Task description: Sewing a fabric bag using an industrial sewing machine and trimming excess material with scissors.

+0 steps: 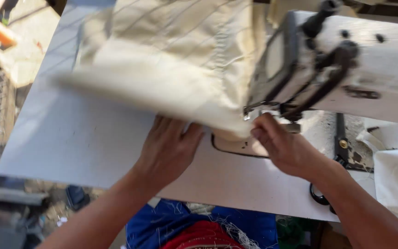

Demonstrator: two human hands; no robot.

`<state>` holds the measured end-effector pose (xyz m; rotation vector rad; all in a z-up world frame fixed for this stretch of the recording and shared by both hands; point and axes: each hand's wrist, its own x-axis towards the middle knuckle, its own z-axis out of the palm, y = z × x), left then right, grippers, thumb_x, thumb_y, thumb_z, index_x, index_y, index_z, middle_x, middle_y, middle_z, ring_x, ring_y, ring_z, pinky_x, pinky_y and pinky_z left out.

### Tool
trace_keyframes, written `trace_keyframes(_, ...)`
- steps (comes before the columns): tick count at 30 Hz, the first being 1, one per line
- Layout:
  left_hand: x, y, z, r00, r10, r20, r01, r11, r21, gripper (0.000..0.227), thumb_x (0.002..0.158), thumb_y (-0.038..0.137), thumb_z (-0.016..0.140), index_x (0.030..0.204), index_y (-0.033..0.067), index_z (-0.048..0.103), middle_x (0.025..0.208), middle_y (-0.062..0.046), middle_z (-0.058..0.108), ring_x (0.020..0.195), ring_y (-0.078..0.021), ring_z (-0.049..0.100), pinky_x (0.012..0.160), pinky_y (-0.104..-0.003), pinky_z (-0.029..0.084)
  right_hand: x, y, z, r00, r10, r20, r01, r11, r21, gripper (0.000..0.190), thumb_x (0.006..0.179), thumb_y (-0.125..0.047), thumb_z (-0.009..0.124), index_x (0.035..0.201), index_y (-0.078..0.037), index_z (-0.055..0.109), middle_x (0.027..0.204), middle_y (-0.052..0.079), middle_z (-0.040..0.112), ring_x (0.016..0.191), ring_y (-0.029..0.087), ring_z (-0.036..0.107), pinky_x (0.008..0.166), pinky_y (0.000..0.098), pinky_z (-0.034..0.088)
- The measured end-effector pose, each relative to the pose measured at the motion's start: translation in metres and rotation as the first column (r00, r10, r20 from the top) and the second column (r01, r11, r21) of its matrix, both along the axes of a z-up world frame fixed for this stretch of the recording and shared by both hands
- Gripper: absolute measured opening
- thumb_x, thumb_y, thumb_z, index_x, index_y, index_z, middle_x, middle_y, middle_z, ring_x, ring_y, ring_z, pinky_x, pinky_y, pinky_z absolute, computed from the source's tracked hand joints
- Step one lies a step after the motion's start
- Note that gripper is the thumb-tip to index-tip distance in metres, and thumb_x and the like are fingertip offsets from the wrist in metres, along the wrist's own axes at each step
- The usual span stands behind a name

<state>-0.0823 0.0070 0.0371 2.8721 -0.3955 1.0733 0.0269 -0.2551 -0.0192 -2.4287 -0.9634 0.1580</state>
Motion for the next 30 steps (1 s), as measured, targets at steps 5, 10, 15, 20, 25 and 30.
trace_keyframes(5,0.007,0.015,-0.033,0.999,0.021,0.047,-0.018,0.998,-0.056,0.053,0.076,0.051,0.089,0.081,0.0014,0.071,0.108,-0.019,0.072,0.113,-0.0389,0.066,0.110,-0.055,0.043,0.002,0.003,-0.004,0.985,-0.042,-0.170,0.058,0.994,0.091,0.020,0.108,-0.035,0.048,0.105,-0.017,0.055,0.076,0.004,0.053,0.065,0.025,0.053,0.063,0.0398,0.044)
trace_keyframes(10,0.025,0.003,-0.061,0.905,-0.211,-0.369,-0.078,0.771,-0.632,0.027,0.079,0.001,0.055,0.106,0.0007,0.056,0.092,-0.022,0.066,0.081,-0.0488,0.058,0.063,-0.052,0.045,-0.003,0.000,-0.001,0.911,-0.121,-0.395,0.191,0.971,0.144,0.023,0.109,-0.029,0.047,0.103,-0.009,0.057,0.073,0.000,0.044,0.062,0.012,0.037,0.059,0.0297,0.034)
trace_keyframes(15,0.038,-0.010,-0.065,0.935,-0.294,-0.200,-0.039,0.475,-0.879,0.018,0.080,0.004,0.058,0.097,0.0003,0.054,0.094,-0.022,0.072,0.086,-0.0441,0.070,0.069,-0.048,0.053,0.021,-0.029,-0.068,0.905,0.085,-0.416,0.203,0.774,0.600,0.008,0.113,-0.011,0.045,0.117,-0.005,0.050,0.123,0.002,0.052,0.115,0.011,0.049,0.107,0.0307,0.045)
trace_keyframes(20,0.039,0.002,-0.072,0.893,-0.438,-0.104,0.159,0.522,-0.838,0.060,0.090,0.000,0.057,0.142,0.0057,0.028,0.094,-0.019,0.071,0.066,-0.0471,0.063,0.055,-0.048,0.045,0.041,-0.045,-0.093,0.818,0.146,-0.556,0.297,0.721,0.626,0.012,0.112,-0.017,0.050,0.122,-0.010,0.051,0.104,-0.006,0.052,0.101,0.000,0.046,0.096,0.0161,0.037)
trace_keyframes(25,0.038,0.006,-0.074,0.859,-0.481,-0.173,0.155,0.567,-0.809,0.077,0.087,0.004,0.067,0.150,0.0093,0.023,0.077,-0.004,0.069,0.058,-0.0299,0.059,0.056,-0.042,0.045,0.022,-0.028,-0.070,0.699,0.203,-0.686,0.462,0.604,0.649,0.009,0.113,-0.011,0.049,0.121,-0.013,0.053,0.116,0.000,0.062,0.116,0.016,0.061,0.101,0.0350,0.054)
trace_keyframes(30,0.036,0.002,-0.078,0.924,-0.334,-0.186,0.122,0.719,-0.684,0.063,0.092,0.010,0.064,0.145,0.0046,0.030,0.075,-0.009,0.070,0.054,-0.0350,0.058,0.051,-0.047,0.046,0.007,-0.013,-0.052,0.759,0.246,-0.603,0.332,0.651,0.683,0.006,0.112,-0.012,0.051,0.116,-0.012,0.054,0.106,0.002,0.060,0.095,0.014,0.059,0.081,0.0257,0.053)
